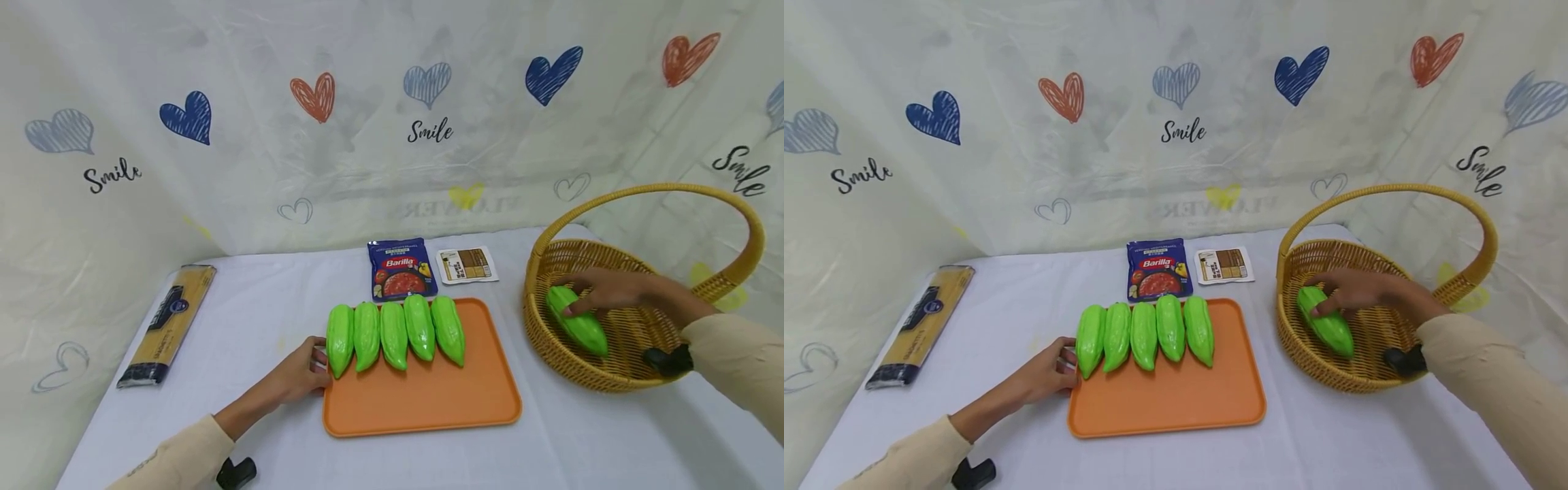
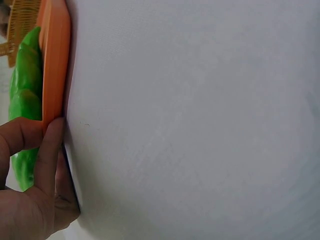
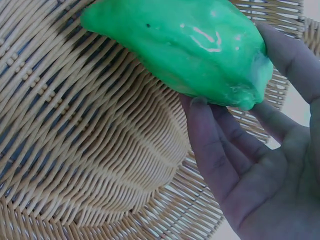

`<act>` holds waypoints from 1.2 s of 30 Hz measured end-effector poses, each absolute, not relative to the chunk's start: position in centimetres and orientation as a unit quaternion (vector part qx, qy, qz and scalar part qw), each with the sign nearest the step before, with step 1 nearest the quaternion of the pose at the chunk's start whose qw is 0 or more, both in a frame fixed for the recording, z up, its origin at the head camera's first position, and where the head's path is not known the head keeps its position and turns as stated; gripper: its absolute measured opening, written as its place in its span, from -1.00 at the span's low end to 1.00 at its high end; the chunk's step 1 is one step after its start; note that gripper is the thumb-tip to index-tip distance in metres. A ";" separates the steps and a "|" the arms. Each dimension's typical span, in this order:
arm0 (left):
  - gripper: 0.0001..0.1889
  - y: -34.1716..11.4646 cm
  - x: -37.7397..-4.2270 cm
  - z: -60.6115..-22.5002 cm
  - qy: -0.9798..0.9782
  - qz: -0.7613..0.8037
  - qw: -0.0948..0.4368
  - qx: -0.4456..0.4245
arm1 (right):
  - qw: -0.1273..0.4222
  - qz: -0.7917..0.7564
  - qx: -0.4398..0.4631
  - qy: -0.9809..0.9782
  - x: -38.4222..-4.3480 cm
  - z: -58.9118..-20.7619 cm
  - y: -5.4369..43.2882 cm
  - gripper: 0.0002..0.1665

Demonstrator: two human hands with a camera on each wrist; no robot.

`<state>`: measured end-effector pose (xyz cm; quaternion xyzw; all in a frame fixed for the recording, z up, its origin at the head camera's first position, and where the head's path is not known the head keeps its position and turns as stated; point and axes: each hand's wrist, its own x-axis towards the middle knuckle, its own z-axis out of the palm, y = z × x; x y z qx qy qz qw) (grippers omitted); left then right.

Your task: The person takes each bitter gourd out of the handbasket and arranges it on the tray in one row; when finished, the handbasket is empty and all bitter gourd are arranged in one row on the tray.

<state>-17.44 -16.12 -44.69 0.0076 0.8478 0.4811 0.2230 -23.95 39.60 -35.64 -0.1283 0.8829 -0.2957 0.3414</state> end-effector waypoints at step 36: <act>-0.24 -15.9 -17.7 -44.6 0.854 0.469 0.226 -0.006 | 0.163 -0.352 -0.134 0.912 -20.9 -32.4 38.1 -0.17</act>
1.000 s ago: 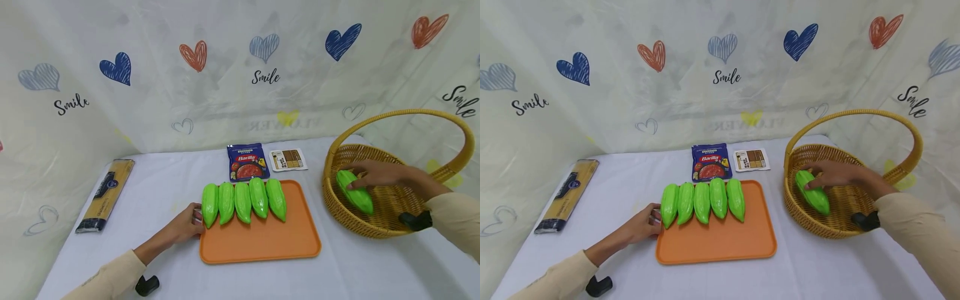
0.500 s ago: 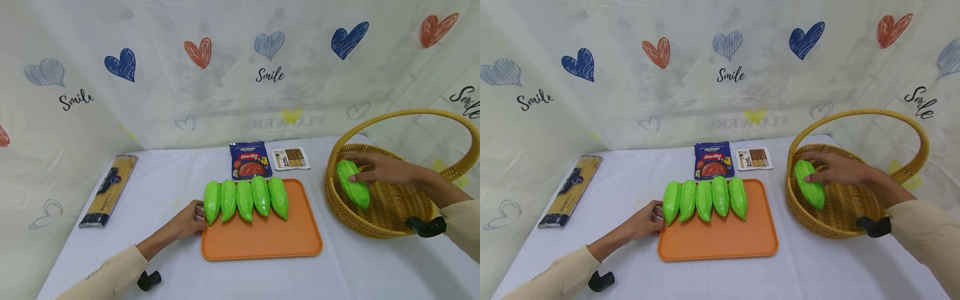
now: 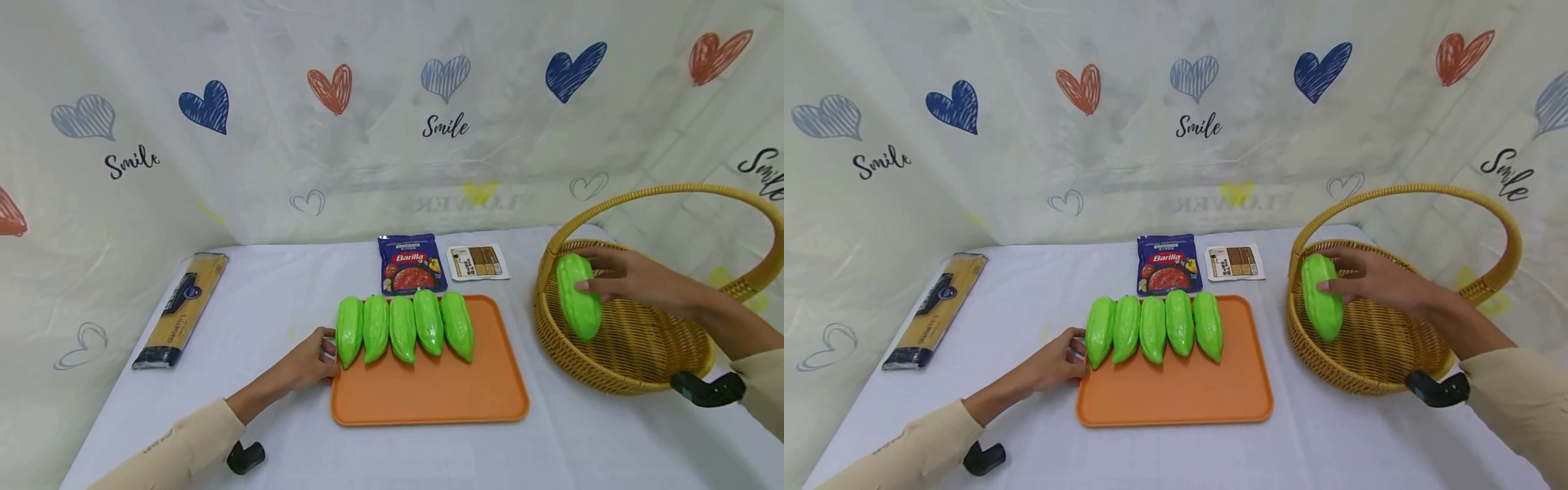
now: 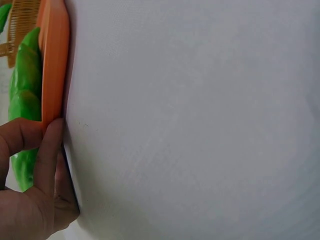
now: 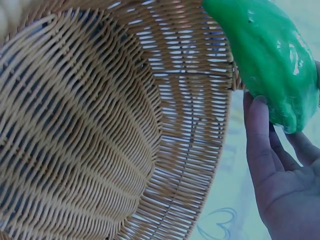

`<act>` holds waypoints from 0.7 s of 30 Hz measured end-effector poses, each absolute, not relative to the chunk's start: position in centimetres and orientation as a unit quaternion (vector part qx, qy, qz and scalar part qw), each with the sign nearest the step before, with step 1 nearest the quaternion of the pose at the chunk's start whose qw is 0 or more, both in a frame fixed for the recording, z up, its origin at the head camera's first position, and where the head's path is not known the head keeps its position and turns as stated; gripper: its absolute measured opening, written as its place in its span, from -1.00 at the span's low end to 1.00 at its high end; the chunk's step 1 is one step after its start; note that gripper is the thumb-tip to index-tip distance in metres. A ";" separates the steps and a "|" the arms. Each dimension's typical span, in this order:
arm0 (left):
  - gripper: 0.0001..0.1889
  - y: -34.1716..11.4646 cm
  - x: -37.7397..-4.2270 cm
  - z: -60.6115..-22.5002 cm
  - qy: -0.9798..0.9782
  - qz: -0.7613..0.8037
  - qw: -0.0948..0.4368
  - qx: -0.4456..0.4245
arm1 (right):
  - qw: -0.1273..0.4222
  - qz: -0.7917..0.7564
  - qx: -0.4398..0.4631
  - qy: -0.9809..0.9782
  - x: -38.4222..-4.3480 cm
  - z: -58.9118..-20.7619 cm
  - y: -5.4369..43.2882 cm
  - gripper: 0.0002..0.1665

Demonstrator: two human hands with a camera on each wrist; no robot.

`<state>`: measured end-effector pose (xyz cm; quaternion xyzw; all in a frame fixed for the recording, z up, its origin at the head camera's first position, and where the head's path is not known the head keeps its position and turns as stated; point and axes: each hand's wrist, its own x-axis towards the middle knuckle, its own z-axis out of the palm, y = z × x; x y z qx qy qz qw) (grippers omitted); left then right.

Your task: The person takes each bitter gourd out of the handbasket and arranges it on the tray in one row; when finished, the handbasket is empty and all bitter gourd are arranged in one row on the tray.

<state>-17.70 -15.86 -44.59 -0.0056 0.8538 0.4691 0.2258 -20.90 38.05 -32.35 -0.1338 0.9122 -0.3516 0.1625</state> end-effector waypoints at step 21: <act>-0.25 -16.2 -17.6 -44.6 0.844 0.485 0.230 0.006 | 0.167 -0.408 -0.130 0.888 -18.5 -32.7 37.3 -0.27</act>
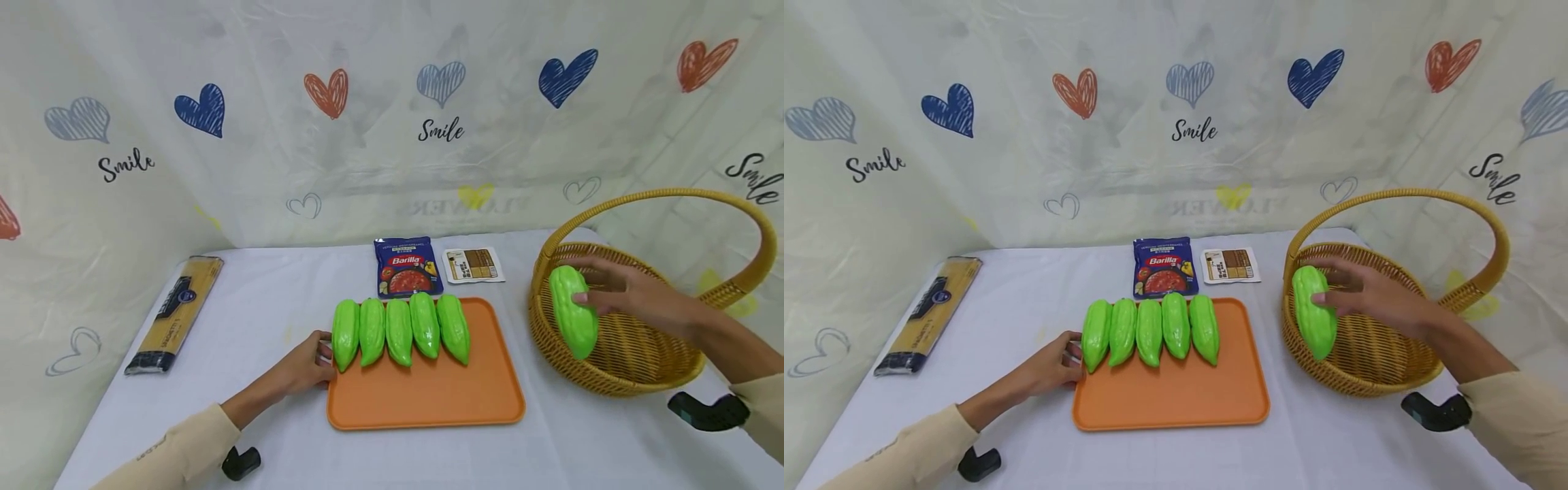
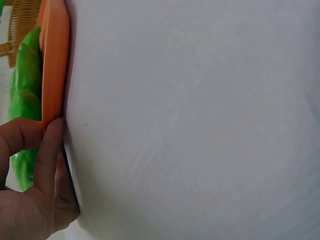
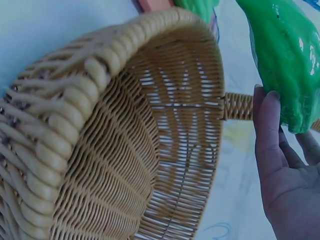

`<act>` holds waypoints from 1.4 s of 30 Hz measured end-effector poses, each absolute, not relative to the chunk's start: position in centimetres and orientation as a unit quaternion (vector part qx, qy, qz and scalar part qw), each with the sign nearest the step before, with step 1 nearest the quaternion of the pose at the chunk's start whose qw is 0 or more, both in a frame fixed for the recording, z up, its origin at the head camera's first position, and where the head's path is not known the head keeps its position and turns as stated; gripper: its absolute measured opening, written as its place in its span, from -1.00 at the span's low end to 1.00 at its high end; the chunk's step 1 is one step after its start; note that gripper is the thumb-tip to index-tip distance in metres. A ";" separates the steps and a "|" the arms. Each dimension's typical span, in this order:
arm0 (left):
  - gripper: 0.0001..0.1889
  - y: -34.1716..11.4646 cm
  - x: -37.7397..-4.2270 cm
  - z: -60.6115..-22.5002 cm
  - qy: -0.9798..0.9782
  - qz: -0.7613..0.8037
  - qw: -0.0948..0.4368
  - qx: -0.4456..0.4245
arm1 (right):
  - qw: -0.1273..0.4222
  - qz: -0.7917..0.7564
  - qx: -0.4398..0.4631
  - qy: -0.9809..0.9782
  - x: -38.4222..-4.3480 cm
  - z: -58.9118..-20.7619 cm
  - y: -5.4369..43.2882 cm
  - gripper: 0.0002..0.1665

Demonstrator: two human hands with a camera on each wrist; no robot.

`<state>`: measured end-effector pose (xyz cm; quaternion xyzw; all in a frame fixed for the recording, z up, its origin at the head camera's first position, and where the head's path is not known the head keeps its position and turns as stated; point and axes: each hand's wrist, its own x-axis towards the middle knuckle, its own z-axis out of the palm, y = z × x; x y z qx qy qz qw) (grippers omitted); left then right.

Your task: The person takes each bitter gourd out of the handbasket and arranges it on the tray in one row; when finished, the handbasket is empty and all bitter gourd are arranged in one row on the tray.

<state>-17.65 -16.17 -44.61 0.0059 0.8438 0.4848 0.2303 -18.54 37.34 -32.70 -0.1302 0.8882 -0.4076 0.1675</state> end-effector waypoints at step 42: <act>-0.24 -16.1 -17.5 -44.7 0.850 0.478 0.222 0.003 | 0.244 -0.506 -0.164 0.811 -18.2 -36.5 28.5 -0.17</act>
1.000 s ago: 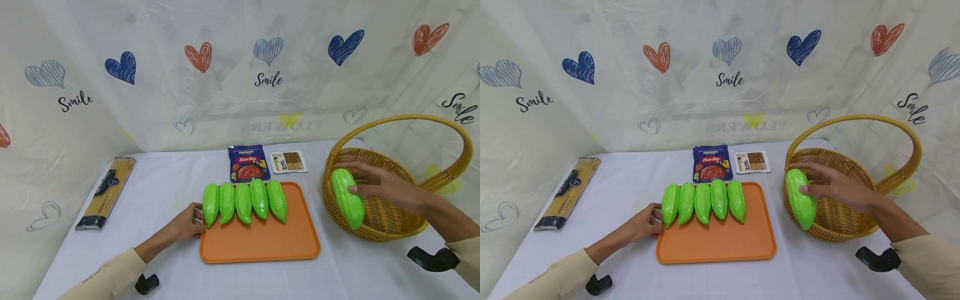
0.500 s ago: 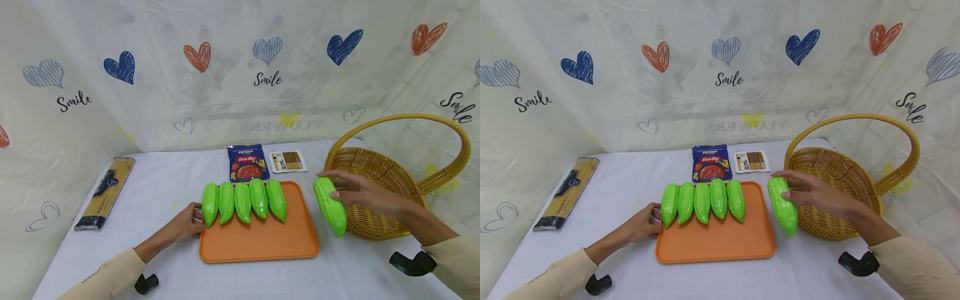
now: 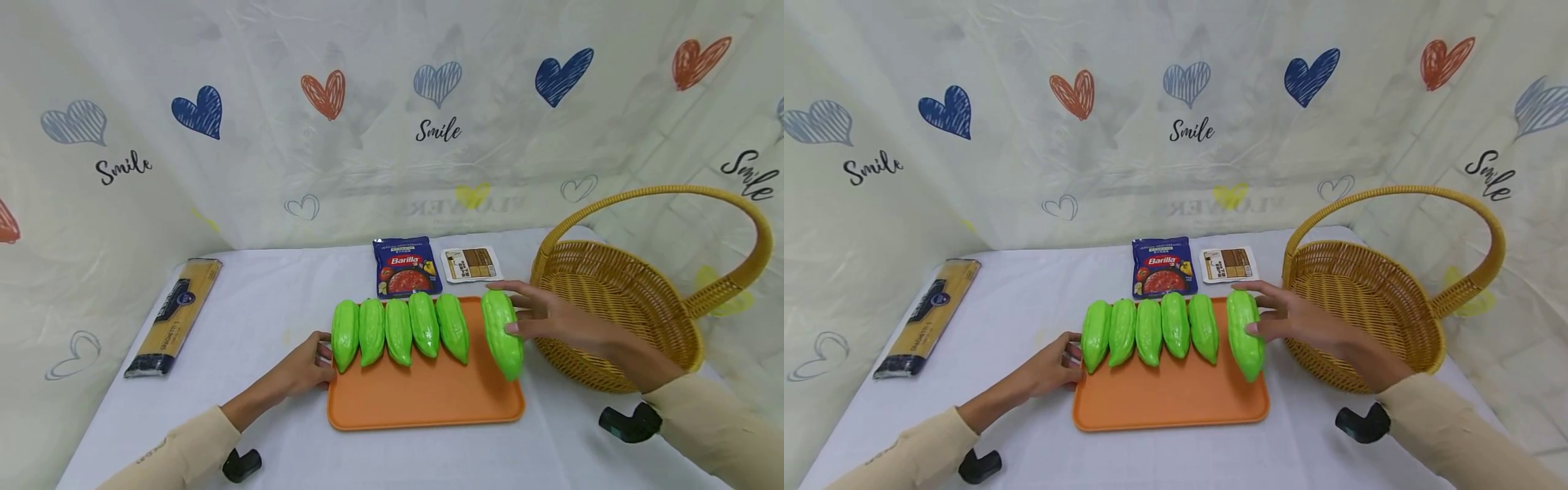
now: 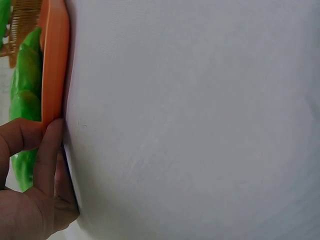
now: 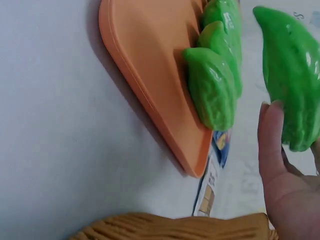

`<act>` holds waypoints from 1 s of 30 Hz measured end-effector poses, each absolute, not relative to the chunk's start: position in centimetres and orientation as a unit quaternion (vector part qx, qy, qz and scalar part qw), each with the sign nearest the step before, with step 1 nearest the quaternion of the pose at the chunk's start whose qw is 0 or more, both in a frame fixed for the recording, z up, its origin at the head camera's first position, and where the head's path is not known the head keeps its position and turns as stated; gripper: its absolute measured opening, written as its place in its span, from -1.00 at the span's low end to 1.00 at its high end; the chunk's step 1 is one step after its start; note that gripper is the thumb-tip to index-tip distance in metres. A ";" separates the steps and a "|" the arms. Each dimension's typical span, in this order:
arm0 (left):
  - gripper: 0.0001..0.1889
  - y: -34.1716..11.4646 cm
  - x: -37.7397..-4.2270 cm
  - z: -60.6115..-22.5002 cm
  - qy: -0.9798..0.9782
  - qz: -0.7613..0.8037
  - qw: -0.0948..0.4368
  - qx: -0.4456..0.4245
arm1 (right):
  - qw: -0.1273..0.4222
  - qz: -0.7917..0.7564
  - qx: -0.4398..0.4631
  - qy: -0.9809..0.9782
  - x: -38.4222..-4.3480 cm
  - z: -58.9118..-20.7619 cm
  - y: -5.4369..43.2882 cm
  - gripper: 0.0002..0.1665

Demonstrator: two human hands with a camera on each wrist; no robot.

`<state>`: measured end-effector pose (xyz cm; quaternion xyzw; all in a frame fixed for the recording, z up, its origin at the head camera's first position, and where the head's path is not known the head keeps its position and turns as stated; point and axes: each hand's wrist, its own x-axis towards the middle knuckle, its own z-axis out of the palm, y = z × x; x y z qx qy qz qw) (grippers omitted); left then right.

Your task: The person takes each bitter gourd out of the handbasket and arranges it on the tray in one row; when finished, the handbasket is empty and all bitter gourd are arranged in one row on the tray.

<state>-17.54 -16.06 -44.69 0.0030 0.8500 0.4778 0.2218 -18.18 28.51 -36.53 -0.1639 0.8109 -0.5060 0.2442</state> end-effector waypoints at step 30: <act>-0.23 -16.0 -17.5 -44.8 0.848 0.482 0.220 0.006 | 0.236 -0.456 -0.007 0.858 -20.5 -38.9 23.6 0.00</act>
